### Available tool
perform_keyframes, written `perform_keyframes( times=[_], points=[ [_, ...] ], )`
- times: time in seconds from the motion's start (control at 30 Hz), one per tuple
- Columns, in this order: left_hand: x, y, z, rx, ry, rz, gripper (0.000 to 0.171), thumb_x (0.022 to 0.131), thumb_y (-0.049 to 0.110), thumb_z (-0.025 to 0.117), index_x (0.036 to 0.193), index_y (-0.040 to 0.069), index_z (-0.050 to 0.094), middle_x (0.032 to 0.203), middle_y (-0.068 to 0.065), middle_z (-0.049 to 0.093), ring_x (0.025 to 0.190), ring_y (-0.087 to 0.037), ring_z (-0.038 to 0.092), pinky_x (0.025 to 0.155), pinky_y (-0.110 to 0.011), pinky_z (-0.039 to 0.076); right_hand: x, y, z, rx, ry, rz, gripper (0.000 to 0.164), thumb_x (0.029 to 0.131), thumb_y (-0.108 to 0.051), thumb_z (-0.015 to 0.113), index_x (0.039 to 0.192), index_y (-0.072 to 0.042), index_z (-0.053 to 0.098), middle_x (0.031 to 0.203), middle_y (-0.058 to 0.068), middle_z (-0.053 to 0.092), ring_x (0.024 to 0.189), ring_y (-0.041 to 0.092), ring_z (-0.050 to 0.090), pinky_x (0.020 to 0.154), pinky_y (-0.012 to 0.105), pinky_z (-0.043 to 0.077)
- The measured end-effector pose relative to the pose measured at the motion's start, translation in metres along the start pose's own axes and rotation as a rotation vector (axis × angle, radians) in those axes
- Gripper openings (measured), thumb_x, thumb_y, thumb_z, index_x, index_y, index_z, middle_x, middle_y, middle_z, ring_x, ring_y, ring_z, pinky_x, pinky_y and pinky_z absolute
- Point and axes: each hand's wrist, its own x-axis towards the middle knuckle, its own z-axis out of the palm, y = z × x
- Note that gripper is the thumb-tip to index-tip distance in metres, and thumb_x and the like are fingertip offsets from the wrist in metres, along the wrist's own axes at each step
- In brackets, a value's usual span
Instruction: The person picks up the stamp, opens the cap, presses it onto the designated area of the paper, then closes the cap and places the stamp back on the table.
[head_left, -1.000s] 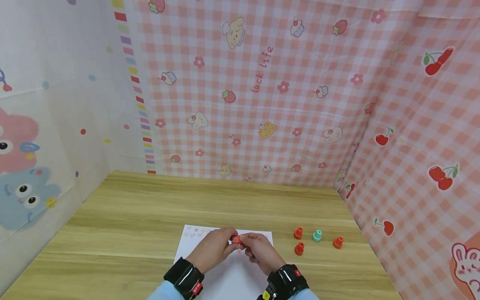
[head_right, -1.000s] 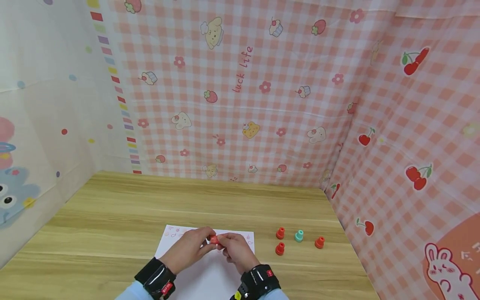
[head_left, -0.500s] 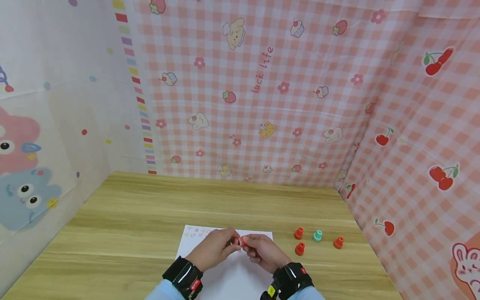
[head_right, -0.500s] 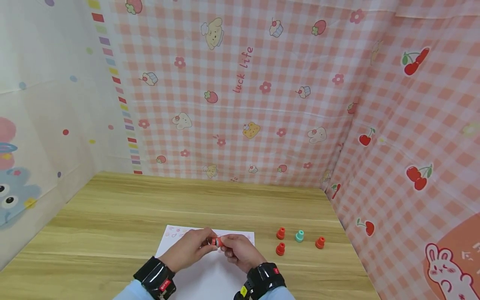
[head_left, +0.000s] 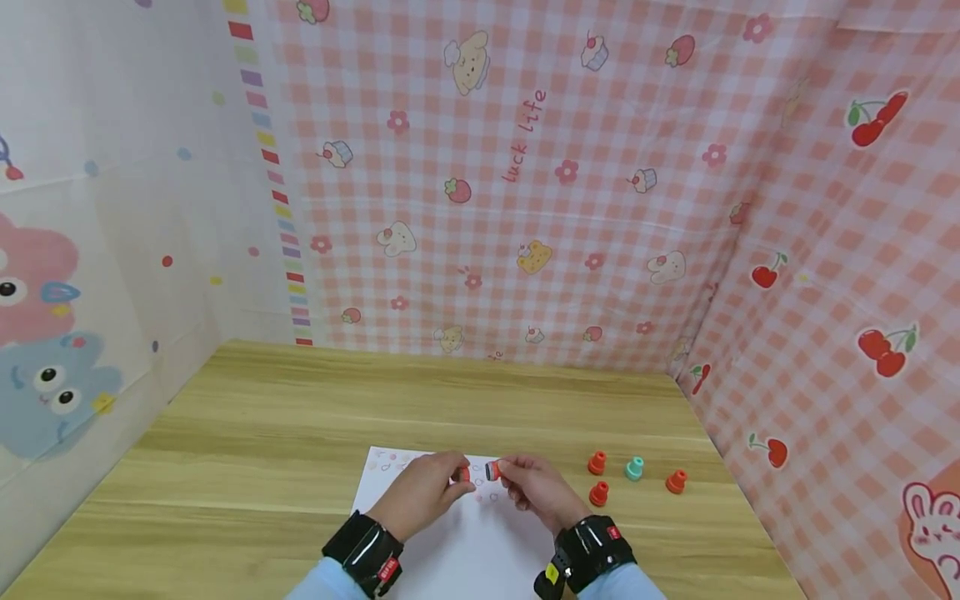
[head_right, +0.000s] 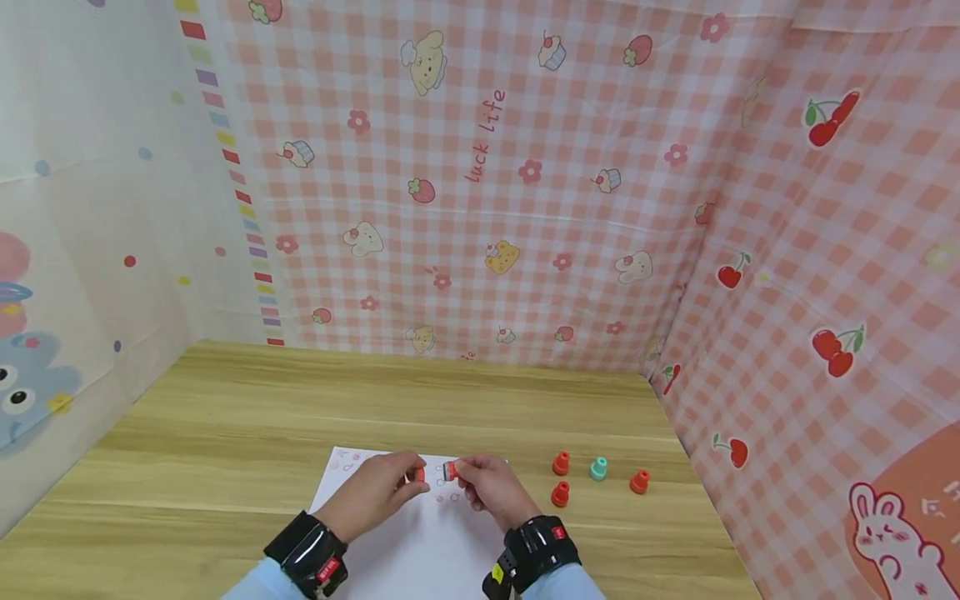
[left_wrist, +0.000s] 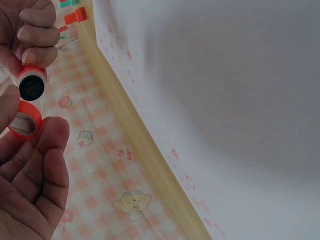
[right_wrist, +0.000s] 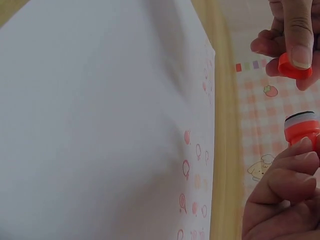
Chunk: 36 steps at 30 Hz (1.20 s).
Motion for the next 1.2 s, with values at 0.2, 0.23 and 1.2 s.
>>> perform_keyframes(
  times=[0.2,0.23,1.2],
  points=[
    [-0.002,-0.001,0.0,0.028,0.013,0.007,0.016,0.083,0.031,0.064,0.086,0.016,0.059,0.071,0.014,0.049,0.061,-0.002,0.045,0.058,-0.022,0.039,0.0,-0.005,-0.003,-0.107,0.111,0.007,0.03,0.089,-0.03,0.057,0.102,-0.003,0.059,0.075,0.003,0.051,0.06,0.014,0.043,0.051,0.023,0.034],
    [-0.002,-0.002,0.0,0.033,0.015,0.008,0.016,0.083,0.031,0.064,0.086,0.016,0.06,0.071,0.014,0.048,0.061,-0.002,0.045,0.058,-0.023,0.039,0.0,-0.006,-0.004,-0.126,0.123,-0.004,0.03,0.089,-0.03,0.056,0.102,-0.003,0.059,0.076,0.003,0.051,0.059,0.014,0.043,0.051,0.023,0.034],
    [-0.008,0.001,-0.002,0.097,-0.004,-0.011,0.019,0.082,0.032,0.065,0.092,0.015,0.065,0.073,0.014,0.052,0.065,-0.002,0.047,0.061,-0.026,0.043,-0.009,0.002,-0.031,-0.784,0.341,-0.043,0.008,0.085,-0.021,0.064,0.084,-0.014,0.06,0.073,0.002,0.053,0.066,0.02,0.047,0.055,0.029,0.038]
  ],
)
